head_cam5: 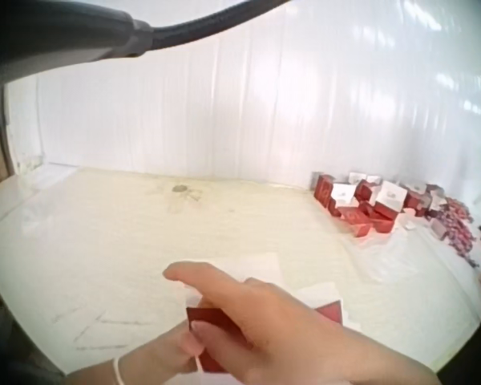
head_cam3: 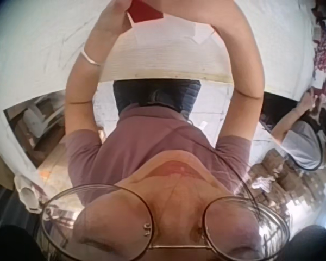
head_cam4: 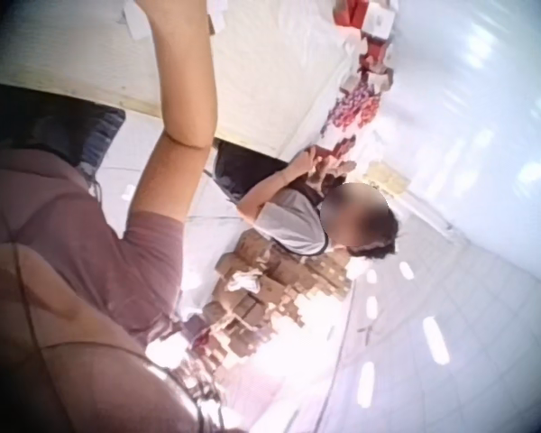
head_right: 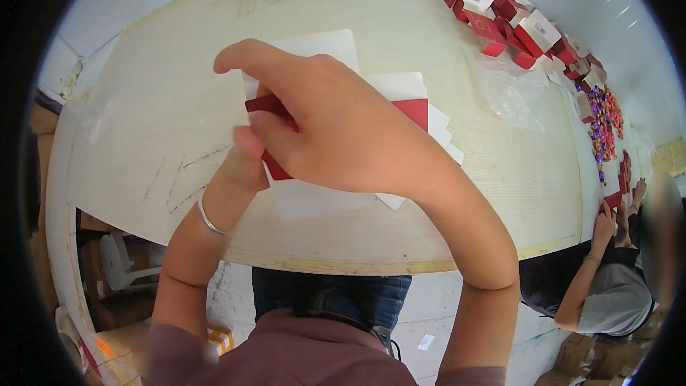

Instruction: The person folds flat red and white paper boxes into small rectangular containers. After assembling several boxes, the person places wrapped candies into the boxes and closes the lids.

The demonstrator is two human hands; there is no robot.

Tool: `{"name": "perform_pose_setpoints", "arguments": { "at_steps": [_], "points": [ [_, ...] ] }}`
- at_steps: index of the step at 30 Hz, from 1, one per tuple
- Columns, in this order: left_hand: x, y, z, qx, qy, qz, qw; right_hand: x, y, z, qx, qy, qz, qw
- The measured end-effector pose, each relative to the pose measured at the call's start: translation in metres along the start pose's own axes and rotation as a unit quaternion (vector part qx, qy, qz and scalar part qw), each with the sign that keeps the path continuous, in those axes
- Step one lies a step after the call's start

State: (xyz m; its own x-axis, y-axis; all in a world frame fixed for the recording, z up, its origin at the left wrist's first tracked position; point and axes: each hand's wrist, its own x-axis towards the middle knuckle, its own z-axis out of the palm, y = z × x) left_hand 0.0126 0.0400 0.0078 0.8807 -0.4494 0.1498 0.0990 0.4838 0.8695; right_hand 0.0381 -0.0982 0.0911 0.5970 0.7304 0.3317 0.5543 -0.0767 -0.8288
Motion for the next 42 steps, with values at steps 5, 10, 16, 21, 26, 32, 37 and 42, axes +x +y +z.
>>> {"name": "perform_pose_setpoints", "arguments": {
  "at_steps": [5,10,16,21,26,32,37,42],
  "points": [
    [-0.003,0.002,0.003,-0.029,0.007,0.042,0.999,0.012,0.002,-0.002,0.088,-0.054,0.092,0.990],
    [-0.003,0.001,-0.003,-0.029,-0.007,0.037,0.999,0.014,0.009,-0.007,0.184,-0.073,0.116,0.973],
    [0.004,-0.003,-0.009,-0.043,0.042,0.103,0.993,0.011,0.011,-0.020,-0.220,0.145,-0.168,0.950],
    [0.011,-0.005,-0.021,-0.225,-0.071,0.083,0.968,-0.035,0.068,-0.019,0.059,0.189,-0.029,0.980],
    [0.015,-0.019,-0.013,-0.196,0.014,-0.004,0.981,-0.055,0.076,0.022,0.271,0.124,0.148,0.943],
    [0.017,0.001,0.001,0.132,0.147,-0.053,0.979,-0.062,0.085,0.024,0.343,0.107,0.207,0.910],
    [0.016,-0.002,-0.016,0.352,0.208,0.118,0.905,-0.062,0.083,-0.003,0.417,0.185,0.186,0.870],
    [0.014,0.006,-0.015,0.281,0.011,0.151,0.948,-0.063,0.078,-0.018,0.448,0.221,0.234,0.834]
  ]
}}
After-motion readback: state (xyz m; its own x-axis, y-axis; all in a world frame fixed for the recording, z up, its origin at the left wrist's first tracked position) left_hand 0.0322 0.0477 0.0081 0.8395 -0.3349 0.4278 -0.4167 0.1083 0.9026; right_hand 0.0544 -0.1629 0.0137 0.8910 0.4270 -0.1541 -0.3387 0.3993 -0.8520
